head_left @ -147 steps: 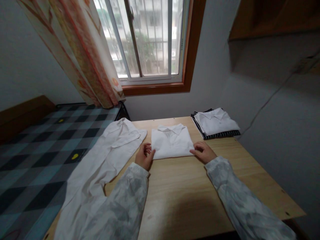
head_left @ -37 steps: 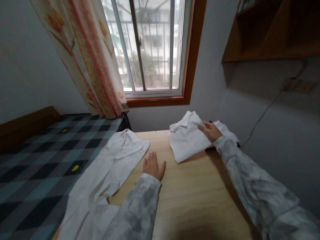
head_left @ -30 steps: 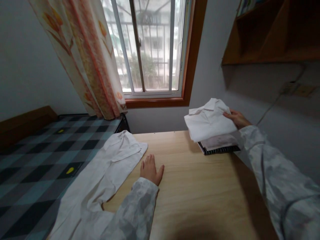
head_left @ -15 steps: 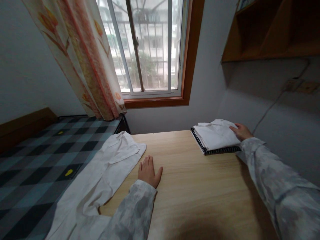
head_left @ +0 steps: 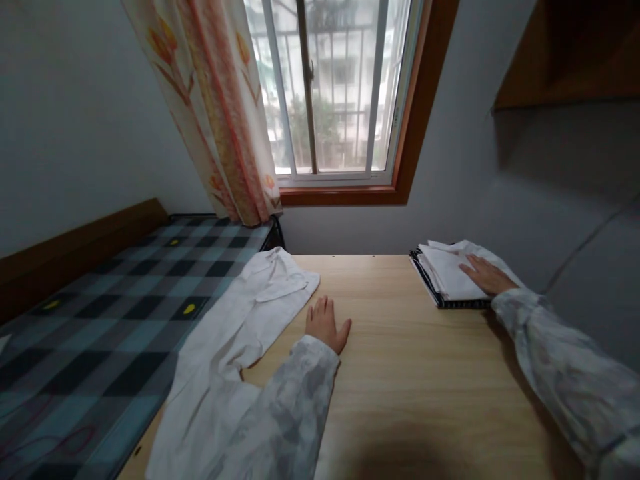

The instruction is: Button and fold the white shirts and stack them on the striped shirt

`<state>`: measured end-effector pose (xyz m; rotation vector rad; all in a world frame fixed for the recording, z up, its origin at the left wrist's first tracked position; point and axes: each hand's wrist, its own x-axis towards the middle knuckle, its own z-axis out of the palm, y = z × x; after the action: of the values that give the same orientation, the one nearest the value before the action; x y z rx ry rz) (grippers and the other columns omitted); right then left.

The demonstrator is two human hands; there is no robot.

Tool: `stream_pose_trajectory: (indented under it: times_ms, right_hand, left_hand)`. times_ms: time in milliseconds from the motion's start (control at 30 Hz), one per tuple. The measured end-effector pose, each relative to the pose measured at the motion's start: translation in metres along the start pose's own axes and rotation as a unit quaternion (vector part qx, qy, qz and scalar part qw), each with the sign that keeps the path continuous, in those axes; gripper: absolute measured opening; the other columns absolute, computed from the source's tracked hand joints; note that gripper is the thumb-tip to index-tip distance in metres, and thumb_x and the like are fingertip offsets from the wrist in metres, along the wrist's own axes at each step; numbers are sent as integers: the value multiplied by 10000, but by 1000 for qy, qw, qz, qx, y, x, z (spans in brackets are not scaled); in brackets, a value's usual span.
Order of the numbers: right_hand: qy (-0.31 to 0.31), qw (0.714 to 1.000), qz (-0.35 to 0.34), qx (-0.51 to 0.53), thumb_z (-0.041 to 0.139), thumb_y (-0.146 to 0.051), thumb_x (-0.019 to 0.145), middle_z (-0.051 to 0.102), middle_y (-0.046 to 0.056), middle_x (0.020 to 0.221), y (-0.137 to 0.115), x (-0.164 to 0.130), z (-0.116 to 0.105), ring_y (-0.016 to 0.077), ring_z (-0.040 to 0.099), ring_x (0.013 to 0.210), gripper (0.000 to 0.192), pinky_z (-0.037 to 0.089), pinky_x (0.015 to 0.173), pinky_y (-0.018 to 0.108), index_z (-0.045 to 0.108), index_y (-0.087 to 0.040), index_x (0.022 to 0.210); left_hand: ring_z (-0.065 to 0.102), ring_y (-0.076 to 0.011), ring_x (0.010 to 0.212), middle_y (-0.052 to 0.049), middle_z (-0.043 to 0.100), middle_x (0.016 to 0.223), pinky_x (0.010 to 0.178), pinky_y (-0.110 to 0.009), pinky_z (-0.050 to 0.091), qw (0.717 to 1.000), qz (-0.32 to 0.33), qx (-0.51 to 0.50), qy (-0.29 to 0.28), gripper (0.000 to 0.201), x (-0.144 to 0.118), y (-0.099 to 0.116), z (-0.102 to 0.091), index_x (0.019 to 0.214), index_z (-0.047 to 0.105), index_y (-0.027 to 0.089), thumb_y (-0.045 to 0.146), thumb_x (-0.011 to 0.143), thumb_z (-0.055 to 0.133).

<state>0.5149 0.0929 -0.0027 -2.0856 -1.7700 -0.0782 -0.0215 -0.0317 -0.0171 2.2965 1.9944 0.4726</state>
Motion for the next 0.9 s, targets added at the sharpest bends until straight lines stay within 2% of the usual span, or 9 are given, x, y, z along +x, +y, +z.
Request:
stream_pose_trajectory:
  times_ms: [100, 200, 300, 367, 500, 633, 767, 833, 900]
  right_hand:
    - [8, 1000, -13, -5, 474, -453, 1016, 498, 319, 1610, -34, -18, -18, 426, 440, 1534, 665, 325, 1277, 576, 554, 0, 1497]
    - [91, 983, -146, 58, 448, -376, 1039, 477, 204, 1667, -95, -70, -23, 349, 420, 1563, 596, 305, 1320, 514, 503, -119, 1573]
    - [17, 959, -263, 108, 577, -413, 988, 457, 108, 1702, -151, -133, -4, 357, 411, 1575, 657, 323, 1325, 544, 489, -235, 1615]
    - [-41, 947, -293, 129, 556, -452, 1008, 459, 106, 1702, -172, -162, 15, 346, 414, 1579, 649, 334, 1318, 564, 494, -248, 1621]
    - [-97, 949, -271, 132, 476, -542, 1053, 450, 139, 1703, -180, -178, 44, 332, 415, 1586, 644, 355, 1301, 583, 509, -234, 1617]
    - [-88, 948, -272, 136, 480, -547, 1054, 461, 133, 1695, -174, -173, 50, 328, 421, 1584, 632, 354, 1305, 575, 535, -243, 1605]
    - [-73, 949, -271, 145, 496, -550, 1043, 503, 135, 1666, -175, -174, 50, 335, 465, 1556, 622, 381, 1294, 569, 571, -246, 1580]
    - [-70, 948, -272, 148, 497, -550, 1041, 509, 137, 1662, -176, -174, 51, 335, 468, 1554, 620, 387, 1289, 573, 577, -245, 1574]
    - [-69, 948, -271, 152, 498, -550, 1039, 505, 134, 1665, -176, -175, 53, 333, 465, 1556, 618, 384, 1289, 580, 575, -251, 1574]
  left_hand:
    - [354, -349, 1606, -204, 423, 1711, 1338, -553, 226, 1000, -3, -18, 1, 738, -2, 1, 0, 1573, 524, 123, 551, 977, 598]
    - [356, -343, 1605, -201, 428, 1708, 1344, -548, 216, 999, -8, -42, 5, 745, -2, 1, 2, 1566, 526, 114, 558, 973, 606]
    - [389, -329, 1589, -187, 468, 1685, 1344, -527, 226, 997, -19, -67, 11, 693, -2, 0, 4, 1543, 548, 125, 541, 991, 592]
    - [426, -322, 1567, -187, 502, 1660, 1336, -498, 258, 996, -23, -80, 10, 671, -1, -2, 1, 1530, 560, 123, 530, 997, 591]
    - [582, -324, 1420, -189, 628, 1527, 1228, -432, 421, 997, -19, -68, -10, 677, 1, -17, -21, 1477, 598, 131, 564, 959, 652]
    - [612, -354, 1359, -183, 662, 1465, 1192, -484, 440, 999, -25, 20, 11, 684, 8, -61, -67, 1428, 625, 172, 585, 897, 747]
    - [582, -430, 1382, -227, 615, 1516, 1169, -617, 426, 985, -124, 122, 8, 812, 14, -124, -109, 1454, 616, 157, 571, 796, 851]
    - [675, -412, 1241, -241, 711, 1345, 1071, -571, 499, 971, -193, 134, -47, 733, 13, -151, -119, 1365, 678, 125, 515, 777, 878]
    - [718, -358, 1157, -209, 750, 1260, 1001, -500, 539, 964, -215, 133, -79, 540, 10, -166, -120, 1287, 725, 149, 442, 845, 827]
